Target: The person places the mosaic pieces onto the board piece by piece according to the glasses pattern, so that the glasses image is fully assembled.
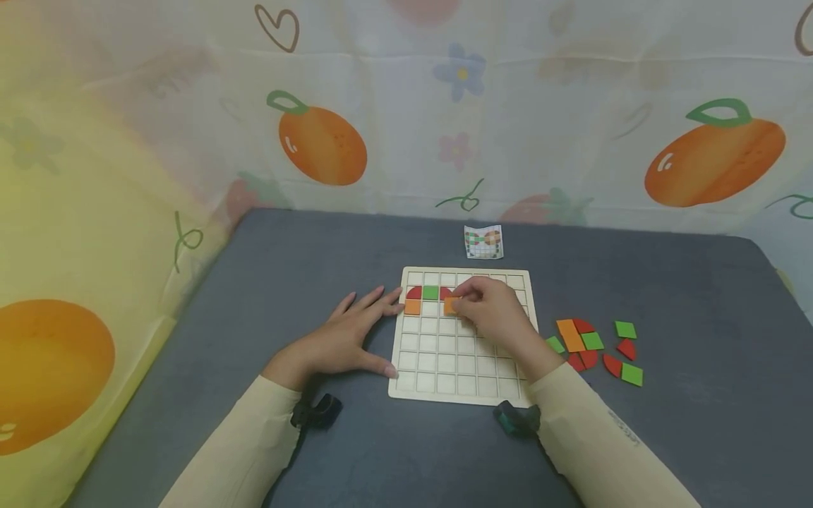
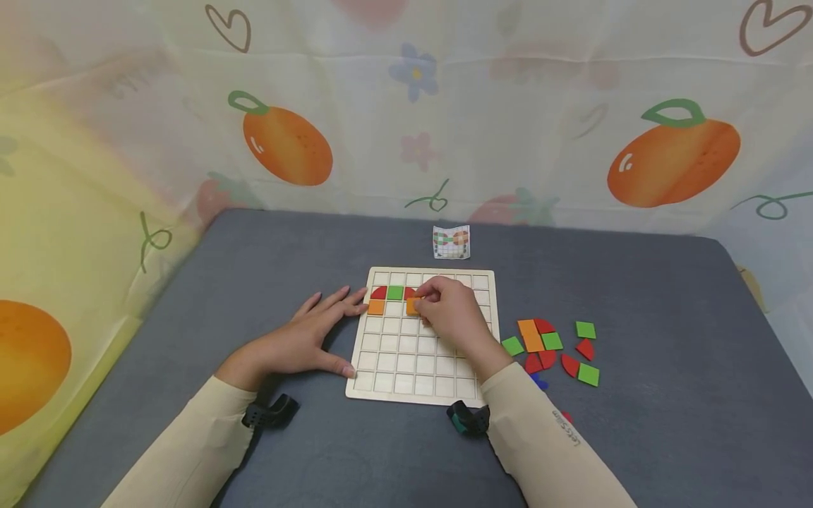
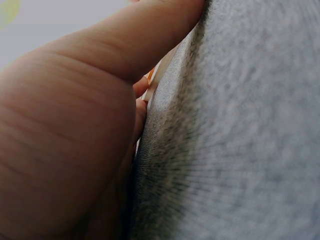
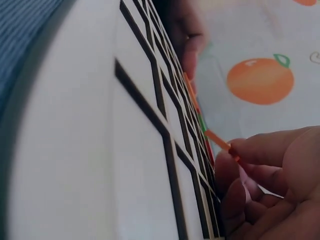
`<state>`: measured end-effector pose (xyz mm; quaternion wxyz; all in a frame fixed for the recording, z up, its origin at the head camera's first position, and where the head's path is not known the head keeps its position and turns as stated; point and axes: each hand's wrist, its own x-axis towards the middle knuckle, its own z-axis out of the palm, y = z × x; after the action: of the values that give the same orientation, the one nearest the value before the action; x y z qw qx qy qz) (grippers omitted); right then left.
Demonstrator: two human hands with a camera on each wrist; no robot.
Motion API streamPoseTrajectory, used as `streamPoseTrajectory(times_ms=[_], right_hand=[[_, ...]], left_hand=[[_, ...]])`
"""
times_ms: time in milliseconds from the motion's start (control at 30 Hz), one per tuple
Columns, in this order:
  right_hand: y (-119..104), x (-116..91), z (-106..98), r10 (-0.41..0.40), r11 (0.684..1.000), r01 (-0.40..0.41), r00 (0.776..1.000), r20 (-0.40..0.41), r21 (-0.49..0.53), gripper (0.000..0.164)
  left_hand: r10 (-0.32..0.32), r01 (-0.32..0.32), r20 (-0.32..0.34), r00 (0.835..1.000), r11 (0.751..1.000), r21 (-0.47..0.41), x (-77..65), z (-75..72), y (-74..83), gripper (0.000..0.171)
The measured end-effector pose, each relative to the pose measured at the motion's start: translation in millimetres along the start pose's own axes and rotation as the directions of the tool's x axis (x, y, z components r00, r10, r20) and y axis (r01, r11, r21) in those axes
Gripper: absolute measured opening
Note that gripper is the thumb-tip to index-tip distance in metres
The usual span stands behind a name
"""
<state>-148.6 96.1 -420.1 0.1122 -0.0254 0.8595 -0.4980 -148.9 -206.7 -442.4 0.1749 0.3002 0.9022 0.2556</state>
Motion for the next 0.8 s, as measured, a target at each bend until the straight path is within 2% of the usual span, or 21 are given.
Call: streamPoseTrajectory(times_ms=[167, 500, 800], right_hand=[[-1.9, 0.3, 4.0, 0.005, 0.998, -0.006, 1.000, -0.004, -0.064, 0.015], [3.8, -1.1, 4.2, -0.018, 0.999, 0.017, 1.000, -0.006, -0.027, 0.020], [6.0, -3.1, 3.3, -0.046, 0.999, 0.046, 0.999, 0.021, -0.011, 0.024]], left_hand=[[-0.012, 0.012, 0.005, 1.000, 1.000, -0.002, -0.5, -1.6, 2.3, 0.121], [0.000, 0.000, -0.008, 1.000, 1.000, -0.007, -1.4, -3.7, 5.5, 0.124], [-0.018, 0.018, 0.004, 1.000, 1.000, 0.002, -0.8, -2.4, 4.7, 0.122]])
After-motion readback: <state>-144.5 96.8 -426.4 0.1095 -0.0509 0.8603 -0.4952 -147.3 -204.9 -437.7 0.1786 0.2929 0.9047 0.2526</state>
